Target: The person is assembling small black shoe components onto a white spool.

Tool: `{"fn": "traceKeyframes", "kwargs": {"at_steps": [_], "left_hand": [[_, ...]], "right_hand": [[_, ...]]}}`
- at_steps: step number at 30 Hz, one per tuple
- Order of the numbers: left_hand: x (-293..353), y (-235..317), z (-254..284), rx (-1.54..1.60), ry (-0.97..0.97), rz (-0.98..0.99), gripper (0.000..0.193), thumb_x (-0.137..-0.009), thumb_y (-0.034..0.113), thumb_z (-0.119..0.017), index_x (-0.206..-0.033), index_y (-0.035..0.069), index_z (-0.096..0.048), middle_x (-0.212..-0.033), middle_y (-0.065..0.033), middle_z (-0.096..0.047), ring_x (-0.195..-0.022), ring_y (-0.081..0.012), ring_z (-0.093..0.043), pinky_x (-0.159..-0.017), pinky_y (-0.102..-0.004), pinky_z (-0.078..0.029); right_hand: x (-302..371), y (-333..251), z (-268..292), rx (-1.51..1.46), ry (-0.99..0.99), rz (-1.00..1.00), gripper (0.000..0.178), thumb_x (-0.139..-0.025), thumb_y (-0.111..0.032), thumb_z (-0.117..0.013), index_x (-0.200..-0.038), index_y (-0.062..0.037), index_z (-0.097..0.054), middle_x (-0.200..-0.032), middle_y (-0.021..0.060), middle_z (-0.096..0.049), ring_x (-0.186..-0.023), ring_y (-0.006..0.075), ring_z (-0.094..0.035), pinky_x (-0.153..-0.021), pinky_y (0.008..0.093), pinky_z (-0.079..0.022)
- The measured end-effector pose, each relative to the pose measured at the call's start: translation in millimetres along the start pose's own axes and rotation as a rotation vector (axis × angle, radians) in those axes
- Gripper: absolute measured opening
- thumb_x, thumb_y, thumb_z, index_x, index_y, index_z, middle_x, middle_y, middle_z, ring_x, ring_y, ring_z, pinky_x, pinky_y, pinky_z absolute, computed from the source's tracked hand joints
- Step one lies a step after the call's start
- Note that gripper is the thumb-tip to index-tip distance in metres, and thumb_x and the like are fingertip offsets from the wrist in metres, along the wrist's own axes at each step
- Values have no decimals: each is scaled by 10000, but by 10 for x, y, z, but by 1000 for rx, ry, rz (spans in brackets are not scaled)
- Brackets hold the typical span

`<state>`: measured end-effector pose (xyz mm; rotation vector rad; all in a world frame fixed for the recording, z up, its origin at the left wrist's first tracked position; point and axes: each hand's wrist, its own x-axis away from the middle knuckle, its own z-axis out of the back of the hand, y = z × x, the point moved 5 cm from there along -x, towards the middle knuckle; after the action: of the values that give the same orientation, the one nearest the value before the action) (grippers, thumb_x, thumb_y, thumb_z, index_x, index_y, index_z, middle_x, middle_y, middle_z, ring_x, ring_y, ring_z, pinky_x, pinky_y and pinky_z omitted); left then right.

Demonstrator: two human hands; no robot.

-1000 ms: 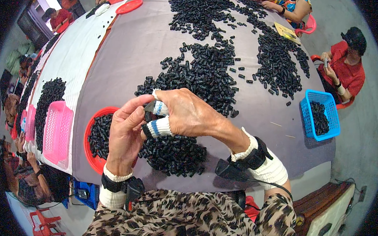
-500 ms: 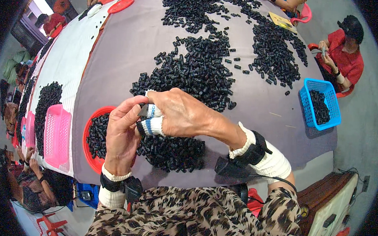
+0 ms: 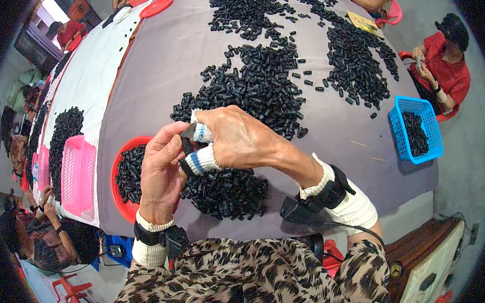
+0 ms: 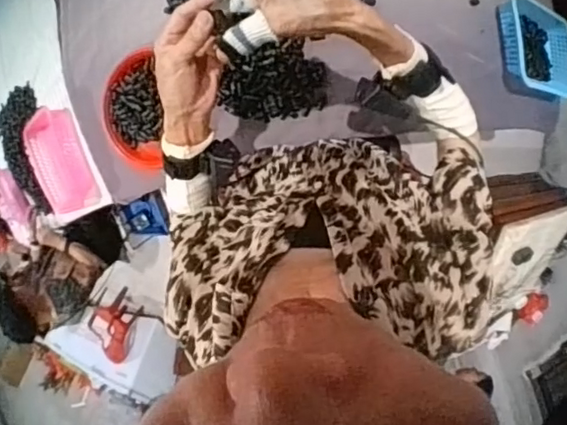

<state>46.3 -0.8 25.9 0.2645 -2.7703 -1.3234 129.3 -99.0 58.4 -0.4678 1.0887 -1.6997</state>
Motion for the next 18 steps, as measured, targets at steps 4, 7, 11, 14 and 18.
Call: {"fn": "traceKeyframes", "kwargs": {"at_steps": [4,7,11,14,18], "left_hand": [[-10,-4,11,-20,18,-5,227,-855,78,-569,-1061,-18,-566,-951,-67,-608,-812,-108,-578,-726,-235,-474],[-7,-1,36,-29,17,2,227,-851,74,-572,-1058,-19,-568,-944,-64,-608,-800,-101,-574,-716,-224,-472],[-5,-10,31,-49,34,5,228,-850,72,-575,-1058,-20,-569,-942,-61,-609,-802,-94,-572,-714,-216,-470],[-7,-8,12,-48,40,6,223,-851,69,-571,-1056,-20,-570,-945,-60,-610,-803,-93,-572,-715,-217,-470],[-12,-4,18,-47,34,-3,217,-855,67,-566,-1054,-19,-572,-946,-61,-611,-805,-94,-572,-718,-218,-469]], "right_hand": [[-6,19,-11,7,-3,1,478,-633,-386,-728,-710,24,-496,-622,161,-560,-583,295,-577,-546,378,-429],[-6,29,-22,13,-44,-52,431,-615,-292,-779,-859,-12,-561,-677,90,-581,-596,174,-541,-564,311,-434],[-2,24,-20,60,-46,-33,439,-617,-307,-777,-850,-6,-559,-672,92,-579,-590,177,-542,-550,316,-429],[3,55,-36,46,-25,-6,444,-617,-316,-777,-844,-5,-557,-662,90,-574,-579,178,-537,-539,319,-425],[7,0,-7,29,1,-8,509,-643,-429,-719,-712,28,-506,-647,178,-576,-615,328,-592,-563,395,-438]]}}
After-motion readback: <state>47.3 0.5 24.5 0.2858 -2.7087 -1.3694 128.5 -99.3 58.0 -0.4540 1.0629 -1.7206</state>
